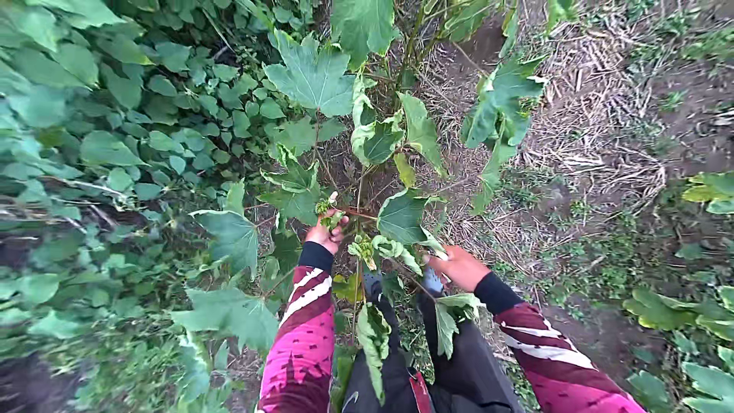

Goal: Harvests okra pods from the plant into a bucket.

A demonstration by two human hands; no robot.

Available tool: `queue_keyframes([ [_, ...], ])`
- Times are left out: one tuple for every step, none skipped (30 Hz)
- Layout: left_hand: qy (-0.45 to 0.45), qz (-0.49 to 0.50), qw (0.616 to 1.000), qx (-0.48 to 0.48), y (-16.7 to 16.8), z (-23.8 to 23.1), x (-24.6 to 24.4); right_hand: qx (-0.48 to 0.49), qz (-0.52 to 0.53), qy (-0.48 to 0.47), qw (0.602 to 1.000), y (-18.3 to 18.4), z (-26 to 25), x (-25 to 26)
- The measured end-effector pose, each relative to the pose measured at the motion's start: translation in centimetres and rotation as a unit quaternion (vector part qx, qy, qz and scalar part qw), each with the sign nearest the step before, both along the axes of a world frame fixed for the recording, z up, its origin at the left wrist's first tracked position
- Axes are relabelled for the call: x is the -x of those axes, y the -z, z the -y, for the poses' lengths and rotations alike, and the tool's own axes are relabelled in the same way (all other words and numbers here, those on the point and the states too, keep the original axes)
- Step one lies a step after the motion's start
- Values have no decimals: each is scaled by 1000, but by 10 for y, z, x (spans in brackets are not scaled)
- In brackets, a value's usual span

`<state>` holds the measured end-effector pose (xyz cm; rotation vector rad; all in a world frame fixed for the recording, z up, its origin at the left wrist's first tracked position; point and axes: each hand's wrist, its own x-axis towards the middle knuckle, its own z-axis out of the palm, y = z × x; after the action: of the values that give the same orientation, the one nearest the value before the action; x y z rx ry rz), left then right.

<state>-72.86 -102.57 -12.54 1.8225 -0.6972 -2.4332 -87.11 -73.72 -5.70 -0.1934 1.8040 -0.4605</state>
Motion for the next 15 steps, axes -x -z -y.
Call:
queue_keyframes([
  [-3,-13,1000,-15,2,1,5,6,3,3,1000,0,2,5],
  [-7,-25,999,-30,5,3,10,9,5,7,1000,0,4,11],
  [-20,-39,998,-43,9,4,15,12,9,9,1000,1,6,16],
  [-41,-51,996,-52,13,5,20,14,12,7,1000,3,8,22],
  [-74,-64,994,-56,16,5,24,15,19,6,1000,6,8,27],
  [-109,-73,990,-52,16,4,28,12,26,3,1000,9,8,32],
  [-145,-79,985,-45,14,4,32,9,31,-1,999,12,8,36],
  [-178,-81,980,-34,9,5,38,8,32,-8,999,16,10,43],
  [-203,-86,975,-26,5,7,43,7,33,-19,999,20,13,51],
  [-224,-89,970,-26,4,8,46,5,35,-33,999,22,17,59],
  [-238,-96,966,-28,6,7,46,3,38,-48,998,23,21,67],
  [-239,-102,965,-22,10,6,46,0,43,-62,997,22,24,75],
  [-234,-87,968,10,13,4,46,-2,50,-72,996,21,26,82],
  [-214,-46,973,75,13,5,47,-1,55,-83,995,20,29,91],
  [-167,4,970,175,17,8,44,1,58,-94,994,21,30,99],
])
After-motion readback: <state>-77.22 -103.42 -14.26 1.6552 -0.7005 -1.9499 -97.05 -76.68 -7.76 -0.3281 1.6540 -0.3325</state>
